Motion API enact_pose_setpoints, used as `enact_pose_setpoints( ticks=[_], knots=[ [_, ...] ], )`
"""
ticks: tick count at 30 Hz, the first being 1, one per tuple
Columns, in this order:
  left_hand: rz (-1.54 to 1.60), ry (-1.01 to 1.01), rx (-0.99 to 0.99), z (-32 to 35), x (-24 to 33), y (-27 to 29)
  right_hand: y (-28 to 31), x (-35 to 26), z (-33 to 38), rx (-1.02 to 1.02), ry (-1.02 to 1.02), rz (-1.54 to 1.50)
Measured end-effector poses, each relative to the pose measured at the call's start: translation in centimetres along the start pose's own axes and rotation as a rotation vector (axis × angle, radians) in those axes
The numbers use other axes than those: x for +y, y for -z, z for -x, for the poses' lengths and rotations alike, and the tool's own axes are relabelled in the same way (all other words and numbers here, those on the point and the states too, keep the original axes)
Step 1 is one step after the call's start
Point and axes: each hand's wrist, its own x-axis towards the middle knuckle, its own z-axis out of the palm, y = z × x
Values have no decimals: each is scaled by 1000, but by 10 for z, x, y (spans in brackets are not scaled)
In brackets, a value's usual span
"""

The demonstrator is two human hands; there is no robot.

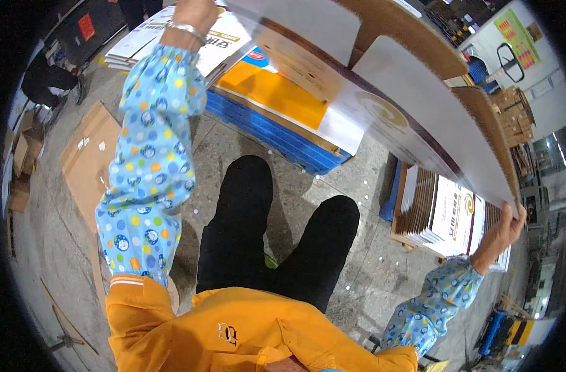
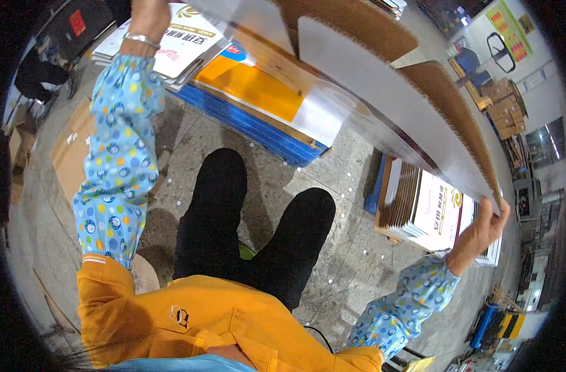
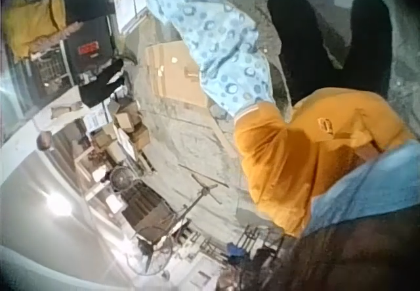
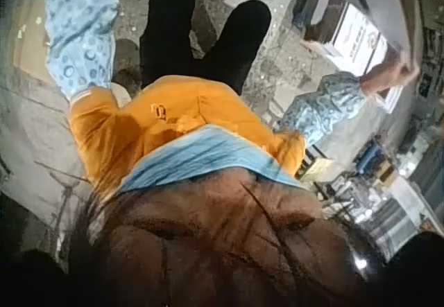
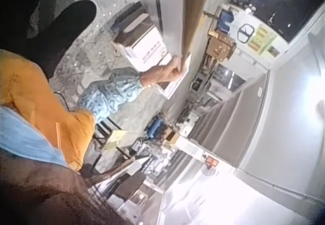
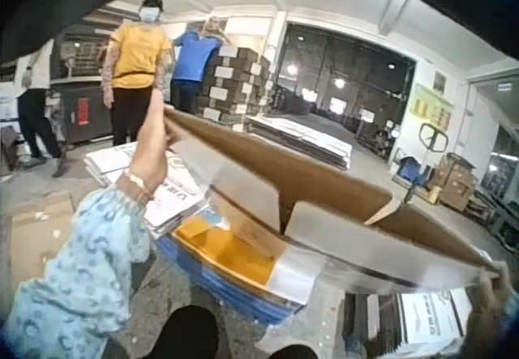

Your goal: Folding and stacking cardboard boxes in a warehouse.

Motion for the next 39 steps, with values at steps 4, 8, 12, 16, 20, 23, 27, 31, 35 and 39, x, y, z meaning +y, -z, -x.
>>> enact_pose_setpoints(
  ticks=[4,8,12,16,20,23,27,31,35,39],
  knots=[
    [-54,-113,-88,-5,-79,31,4,-19,-12,175,78,-204],
    [-337,225,-327,139,-128,32,8,-27,-20,259,120,24],
    [-188,1071,-645,284,-189,11,-5,-53,-24,77,202,18],
    [133,1622,-255,385,-223,-29,-17,-84,-28,25,357,286],
    [779,1518,-274,396,-199,-48,-31,-112,-28,17,854,1049],
    [831,1508,-282,393,-186,-42,-34,-127,-26,278,393,720],
    [758,1280,-251,366,-175,-17,48,-124,-56,171,813,1488],
    [407,787,-223,269,-140,36,-12,-107,-65,216,720,1252],
    [497,417,35,173,-78,80,-81,-96,-71,307,596,993],
    [345,329,186,87,-56,123,-175,-45,-126,-255,-153,-462]
  ],
)
